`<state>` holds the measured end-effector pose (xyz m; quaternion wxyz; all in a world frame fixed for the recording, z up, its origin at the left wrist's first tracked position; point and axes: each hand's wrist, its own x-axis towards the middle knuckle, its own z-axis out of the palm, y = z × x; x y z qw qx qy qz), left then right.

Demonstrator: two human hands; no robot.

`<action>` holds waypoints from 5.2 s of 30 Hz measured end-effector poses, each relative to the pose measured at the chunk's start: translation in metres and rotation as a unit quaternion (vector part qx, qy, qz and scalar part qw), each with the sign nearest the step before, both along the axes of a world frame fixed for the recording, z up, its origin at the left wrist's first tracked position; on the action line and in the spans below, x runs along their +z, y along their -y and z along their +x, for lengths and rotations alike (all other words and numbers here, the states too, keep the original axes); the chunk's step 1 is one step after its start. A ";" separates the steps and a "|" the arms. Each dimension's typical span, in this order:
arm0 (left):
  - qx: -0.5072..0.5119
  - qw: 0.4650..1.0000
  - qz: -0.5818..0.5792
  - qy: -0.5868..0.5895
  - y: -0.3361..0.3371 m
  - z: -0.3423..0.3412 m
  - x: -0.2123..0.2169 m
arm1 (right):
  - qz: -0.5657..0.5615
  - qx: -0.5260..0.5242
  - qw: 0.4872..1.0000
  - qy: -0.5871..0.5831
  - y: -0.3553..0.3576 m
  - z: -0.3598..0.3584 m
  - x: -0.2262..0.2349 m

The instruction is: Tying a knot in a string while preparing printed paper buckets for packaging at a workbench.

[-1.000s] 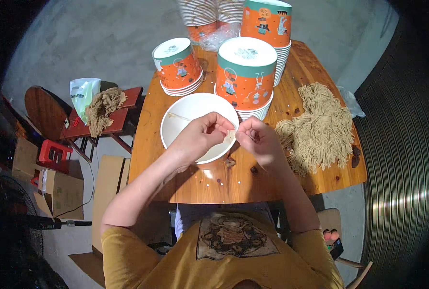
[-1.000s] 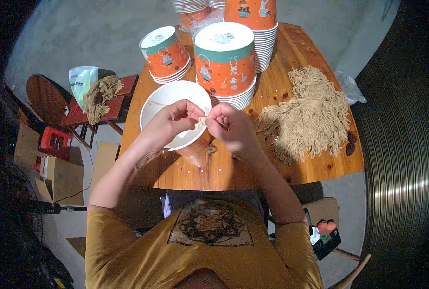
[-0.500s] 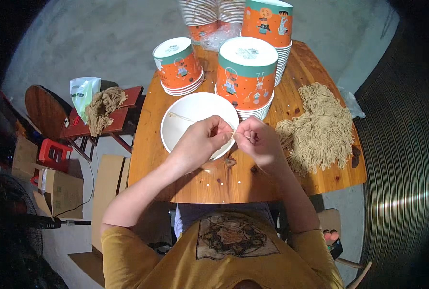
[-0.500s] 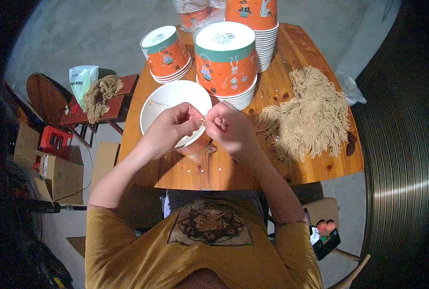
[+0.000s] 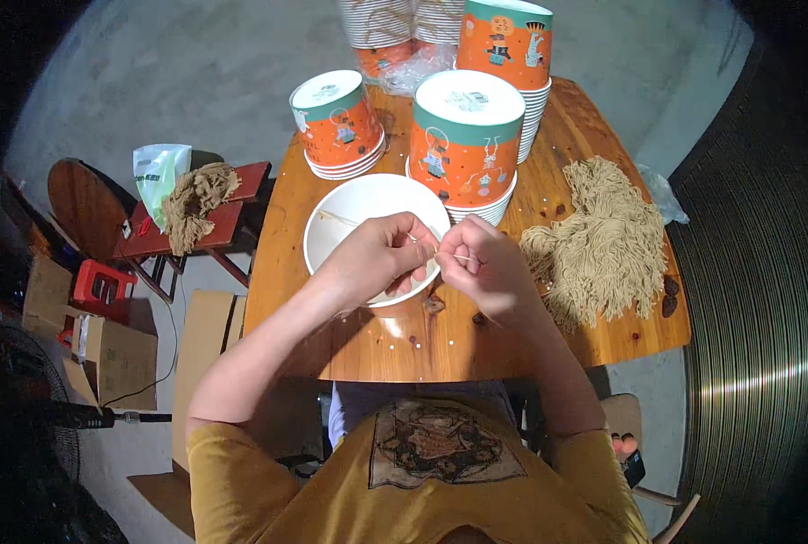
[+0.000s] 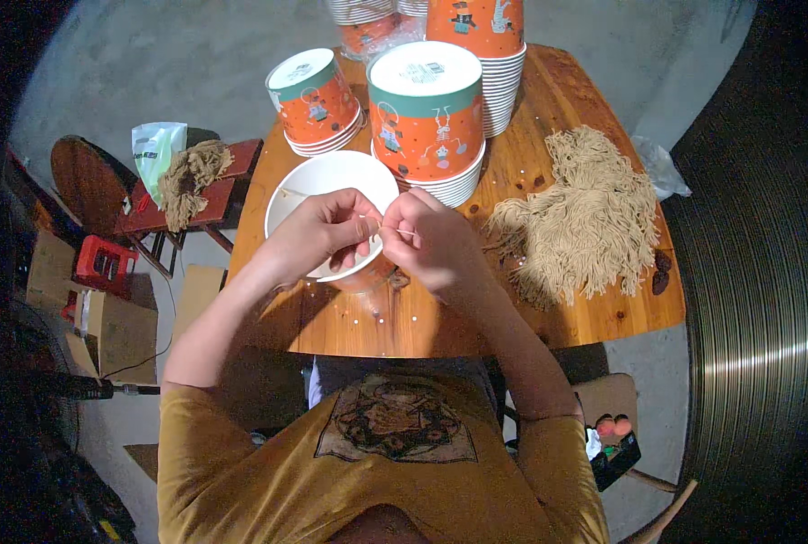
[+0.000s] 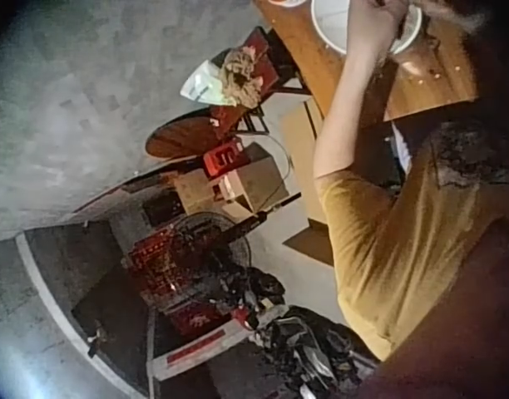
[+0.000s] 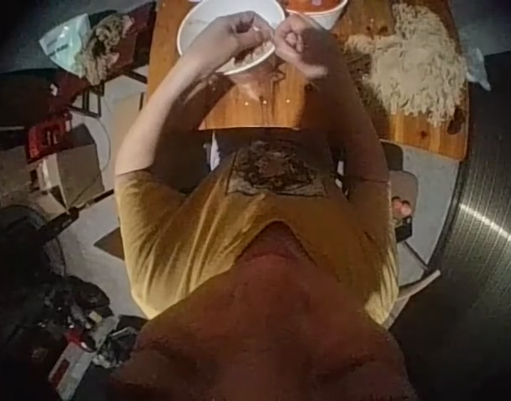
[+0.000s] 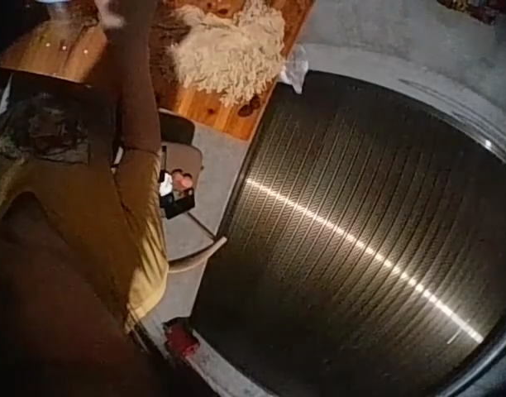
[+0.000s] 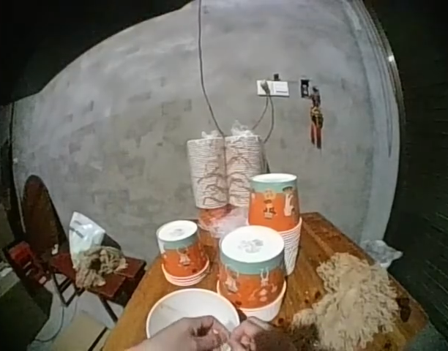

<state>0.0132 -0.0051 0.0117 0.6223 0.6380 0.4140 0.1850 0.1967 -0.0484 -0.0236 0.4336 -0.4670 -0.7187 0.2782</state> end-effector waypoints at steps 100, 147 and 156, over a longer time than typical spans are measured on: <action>0.028 0.990 0.111 0.080 0.007 0.017 -0.022 | -0.167 0.084 0.954 -0.233 -0.007 0.013 -0.022; 0.031 0.889 0.448 -0.093 0.026 0.013 -0.018 | 0.229 0.020 0.962 0.145 0.004 0.023 -0.018; 0.014 0.885 0.447 -0.133 0.035 -0.009 -0.013 | 0.138 0.080 0.979 0.125 -0.003 0.040 0.005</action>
